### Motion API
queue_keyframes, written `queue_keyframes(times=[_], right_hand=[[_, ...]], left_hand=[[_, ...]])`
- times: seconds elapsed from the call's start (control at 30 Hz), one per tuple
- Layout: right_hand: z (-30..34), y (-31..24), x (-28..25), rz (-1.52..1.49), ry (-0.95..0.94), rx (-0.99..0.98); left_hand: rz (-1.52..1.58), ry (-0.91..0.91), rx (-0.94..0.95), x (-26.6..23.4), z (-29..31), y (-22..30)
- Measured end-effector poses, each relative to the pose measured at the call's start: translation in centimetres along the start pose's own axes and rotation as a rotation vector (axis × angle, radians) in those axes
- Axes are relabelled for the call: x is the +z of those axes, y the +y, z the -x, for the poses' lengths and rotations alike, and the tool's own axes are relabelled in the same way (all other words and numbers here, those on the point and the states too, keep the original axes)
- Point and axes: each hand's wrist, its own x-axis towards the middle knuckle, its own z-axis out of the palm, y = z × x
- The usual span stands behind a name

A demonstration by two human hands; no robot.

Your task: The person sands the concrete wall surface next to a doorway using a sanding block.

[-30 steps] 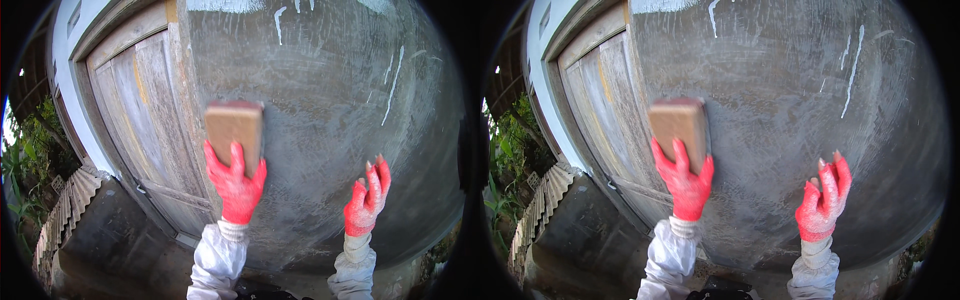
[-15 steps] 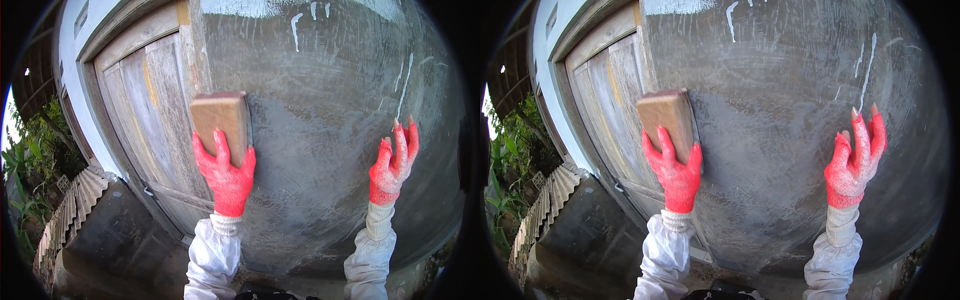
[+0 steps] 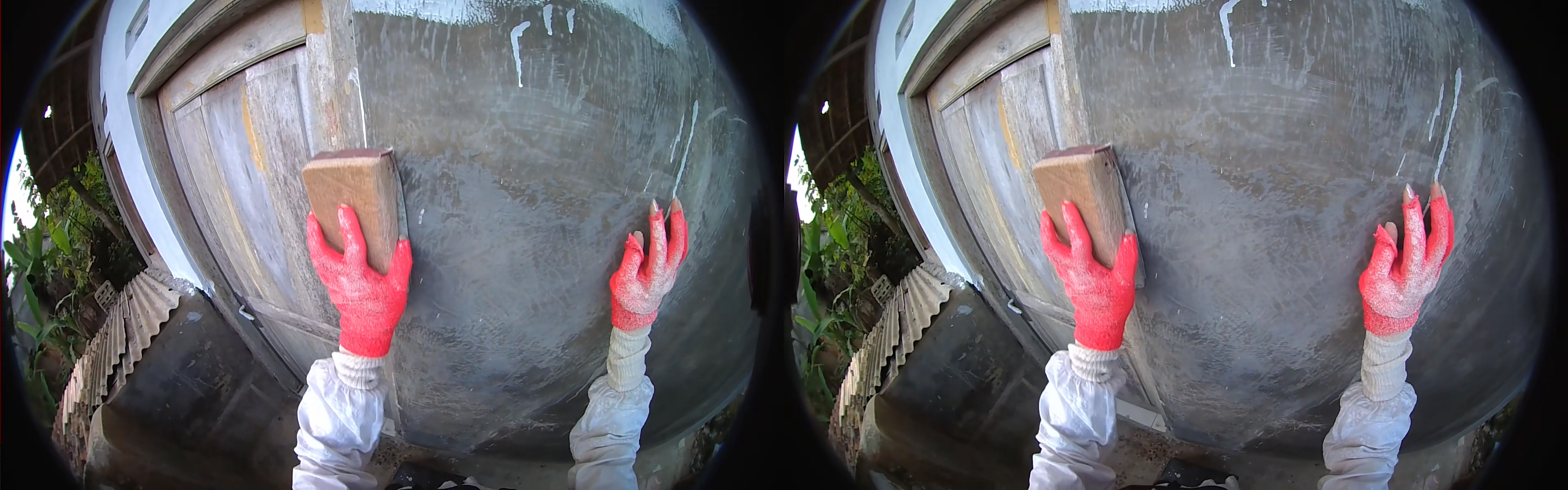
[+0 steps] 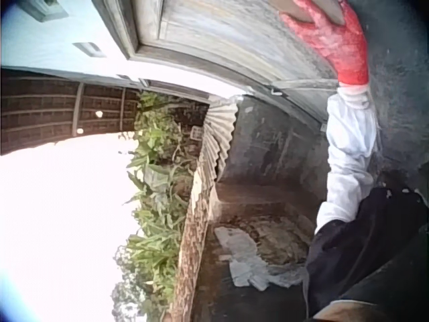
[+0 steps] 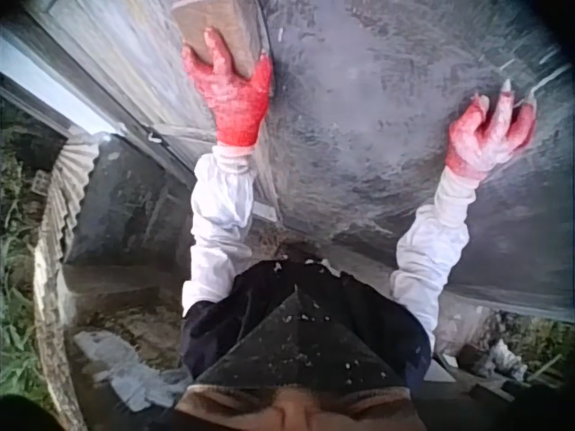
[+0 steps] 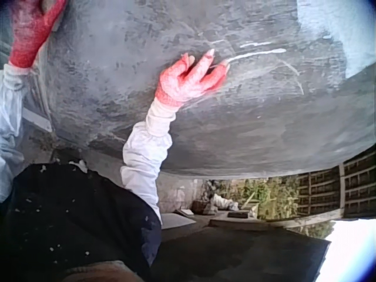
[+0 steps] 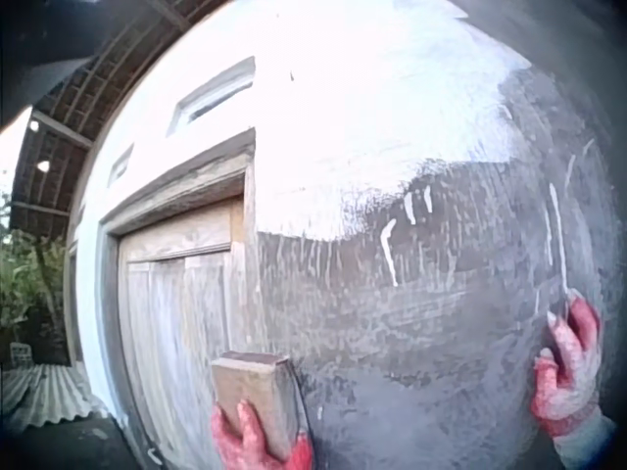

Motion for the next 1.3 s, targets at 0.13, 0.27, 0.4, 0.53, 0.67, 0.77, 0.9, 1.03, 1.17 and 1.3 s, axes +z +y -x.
queue_keyframes(times=[0.13, 0.27, 0.4, 0.53, 0.67, 0.77, 0.9, 1.03, 1.17, 1.3], right_hand=[[-0.3, -0.3, 0.1, -0.025, 0.006, 0.013], [-0.5, -0.2, -0.1, 0.013, -0.001, -0.008], [-0.1, -0.5, 0.0, 0.019, -0.008, -0.024], [0.1, -0.5, -0.2, 0.059, -0.03, -0.02], [-0.3, 0.0, -0.3, 0.072, -0.012, -0.014], [-0.8, -0.4, 0.1, 0.063, 0.005, -0.016], [-0.5, -0.8, 0.3, 0.063, -0.006, -0.034], [0.0, -0.6, 0.5, 0.092, -0.032, -0.051], [-0.4, -0.3, 0.0, 0.117, -0.015, -0.048], [-0.6, -0.6, 0.3, 0.122, 0.002, -0.067]], left_hand=[[0.053, -0.026, 0.13, -0.4, 6.2, -1.1], [0.073, -0.146, 0.131, -1.7, 13.8, -0.7], [0.033, -0.1, 0.169, -0.6, 7.8, -1.1], [0.035, -0.018, 0.147, -0.5, -3.1, 1.3], [0.018, 0.025, 0.084, 0.4, 3.2, 0.8], [0.129, -0.139, 0.04, -0.5, 17.6, -2.8], [0.078, -0.209, -0.035, -1.7, 24.1, -3.8], [0.004, -0.083, 0.026, -0.2, 12.9, -2.7], [-0.027, -0.035, 0.031, 0.0, 5.5, -1.4], [0.072, -0.08, 0.024, 0.0, 15.5, -2.5]])
